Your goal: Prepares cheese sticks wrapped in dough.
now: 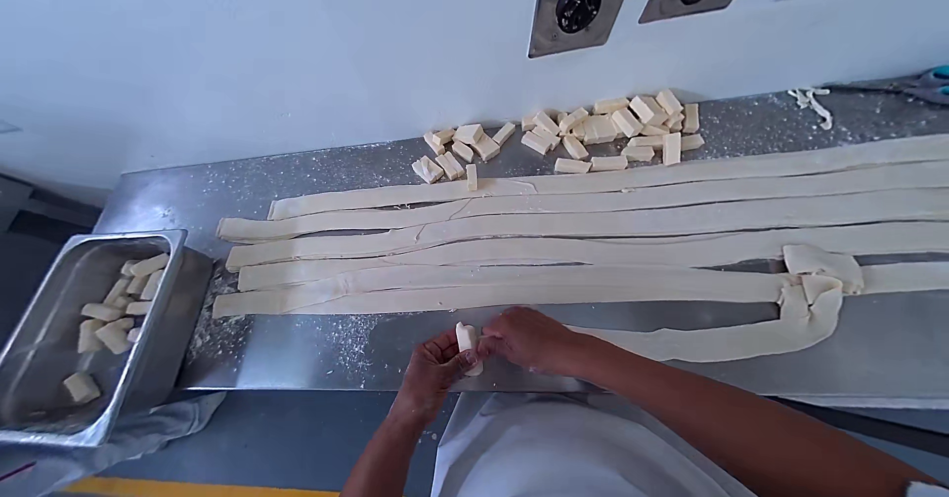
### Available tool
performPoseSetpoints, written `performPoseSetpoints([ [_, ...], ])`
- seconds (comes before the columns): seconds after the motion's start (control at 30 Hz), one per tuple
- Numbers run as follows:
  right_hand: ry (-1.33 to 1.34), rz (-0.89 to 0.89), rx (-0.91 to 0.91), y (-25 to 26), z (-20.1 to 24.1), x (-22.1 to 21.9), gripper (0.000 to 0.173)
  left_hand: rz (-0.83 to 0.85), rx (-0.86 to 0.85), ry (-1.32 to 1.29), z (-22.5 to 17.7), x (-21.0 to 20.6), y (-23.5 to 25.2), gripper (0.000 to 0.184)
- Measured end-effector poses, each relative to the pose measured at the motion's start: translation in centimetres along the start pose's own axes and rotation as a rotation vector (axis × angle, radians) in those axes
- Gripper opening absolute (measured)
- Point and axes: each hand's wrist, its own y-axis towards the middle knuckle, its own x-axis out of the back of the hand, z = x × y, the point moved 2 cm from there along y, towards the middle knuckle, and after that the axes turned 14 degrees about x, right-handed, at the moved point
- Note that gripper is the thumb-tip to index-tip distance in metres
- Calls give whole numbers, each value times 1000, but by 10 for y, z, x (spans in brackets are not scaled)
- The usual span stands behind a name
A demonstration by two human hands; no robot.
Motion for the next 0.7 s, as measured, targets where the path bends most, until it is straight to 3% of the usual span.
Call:
performPoseSetpoints([
  [0.1,-191,-361,97,3,-21,1,33,-27,-16,-5,-3,2,-3,28],
  [0.17,-149,-300,150,8,-9,0,85,34,-8,-22,-4,6,-4,33],
  [0.2,-107,-245,204,10,3,-6,104,74,-6,-44,-2,6,-4,33],
  [0.23,-77,-192,266,13,14,-13,110,110,-10,-85,0,4,-5,27],
  [0.3,-95,-120,347,18,25,-23,103,165,-14,-198,2,0,-7,18],
  [0.33,-110,-151,379,20,25,-26,99,184,-12,-248,2,-2,-7,24],
  [0.4,-130,-262,451,20,25,-33,96,158,34,-308,-6,-7,-8,60],
  [0.47,-184,-320,526,17,31,-41,94,9,91,-396,-11,-15,-9,76],
  [0.53,-260,-371,605,15,34,-49,89,-122,76,-435,-8,-21,-9,77],
  [0.7,-244,-482,753,22,31,-66,80,-265,11,-483,7,-21,-8,67],
])
